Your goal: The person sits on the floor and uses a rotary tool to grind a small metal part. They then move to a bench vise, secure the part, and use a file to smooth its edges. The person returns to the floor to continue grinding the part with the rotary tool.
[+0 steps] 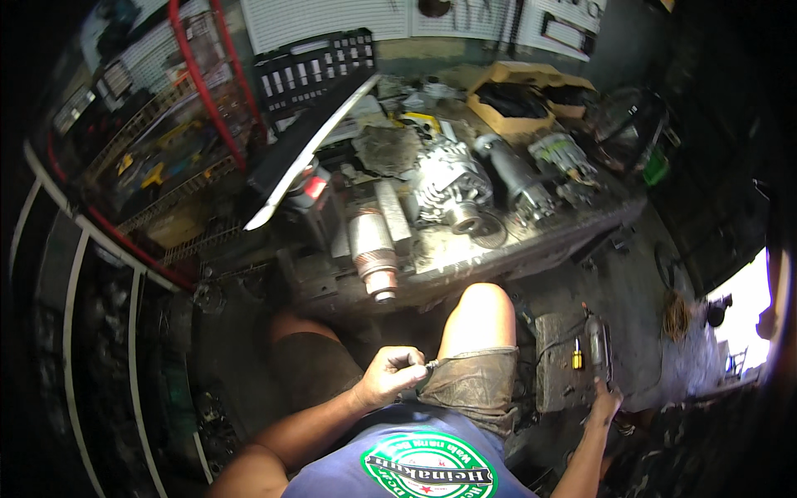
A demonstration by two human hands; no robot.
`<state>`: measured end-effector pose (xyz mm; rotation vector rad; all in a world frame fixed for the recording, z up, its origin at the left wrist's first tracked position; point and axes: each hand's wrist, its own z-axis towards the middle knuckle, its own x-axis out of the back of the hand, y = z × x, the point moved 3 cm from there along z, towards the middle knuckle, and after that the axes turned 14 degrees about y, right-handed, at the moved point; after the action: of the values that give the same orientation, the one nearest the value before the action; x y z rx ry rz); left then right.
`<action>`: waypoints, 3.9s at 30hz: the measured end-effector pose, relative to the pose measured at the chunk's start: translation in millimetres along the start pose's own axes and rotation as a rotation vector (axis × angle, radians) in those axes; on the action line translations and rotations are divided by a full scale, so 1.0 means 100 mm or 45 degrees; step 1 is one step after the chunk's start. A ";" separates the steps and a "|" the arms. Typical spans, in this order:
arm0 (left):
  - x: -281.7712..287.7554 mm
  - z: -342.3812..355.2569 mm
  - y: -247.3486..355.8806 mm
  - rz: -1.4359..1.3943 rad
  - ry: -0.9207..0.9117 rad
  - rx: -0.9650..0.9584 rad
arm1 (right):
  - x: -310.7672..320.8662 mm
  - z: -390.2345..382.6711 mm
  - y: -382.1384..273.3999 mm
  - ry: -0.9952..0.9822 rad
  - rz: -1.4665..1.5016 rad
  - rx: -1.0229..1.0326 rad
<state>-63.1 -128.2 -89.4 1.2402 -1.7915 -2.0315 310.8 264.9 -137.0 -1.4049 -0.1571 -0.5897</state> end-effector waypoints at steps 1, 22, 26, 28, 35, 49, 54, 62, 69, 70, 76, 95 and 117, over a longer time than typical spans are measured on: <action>0.02 -0.02 0.00 0.045 0.015 -0.014 | -0.01 -0.05 0.01 -0.076 -0.033 0.076; -0.30 -0.04 0.17 0.227 -0.393 -0.126 | -0.35 -2.35 -2.32 -1.572 0.285 0.398; -0.20 -0.11 0.28 0.260 -0.387 -0.203 | -0.55 -2.56 -2.41 -1.647 0.343 0.384; -0.15 -0.15 0.32 0.318 -0.370 -0.244 | -0.60 -2.62 -2.43 -1.615 0.418 0.372; -0.13 -0.19 0.34 0.361 -0.380 -0.293 | -0.77 -2.70 -2.24 -1.821 0.310 0.251; -0.29 -0.10 0.33 1.041 0.036 -0.695 | -0.90 -2.68 -2.29 -1.328 0.349 0.414; -0.17 -0.10 0.26 0.795 0.234 -0.386 | -0.95 -2.60 -2.17 -1.597 0.528 -0.159; -0.16 -0.14 0.24 0.618 0.237 -0.242 | -0.76 -2.38 -2.52 -1.627 0.375 0.523; -0.24 -0.12 0.22 0.602 0.179 -0.268 | -0.80 -2.31 -2.61 -1.501 0.461 0.989; -0.25 -0.12 0.23 0.574 0.168 -0.275 | -0.80 -2.30 -2.60 -1.492 0.457 0.993; -0.29 -0.08 0.23 0.682 0.106 -0.324 | -0.79 -2.25 -2.57 -1.493 0.458 1.024; -0.32 -0.04 0.40 0.998 0.055 -0.675 | -0.87 -2.21 -2.47 -1.740 0.335 0.590; -0.19 0.20 0.33 1.392 0.108 -0.639 | -1.43 -2.09 -2.10 -1.965 0.221 0.005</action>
<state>-77.2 -110.5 -53.2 0.0983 -1.2926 -1.5297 40.3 96.9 -54.2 -1.5658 -1.2248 0.7518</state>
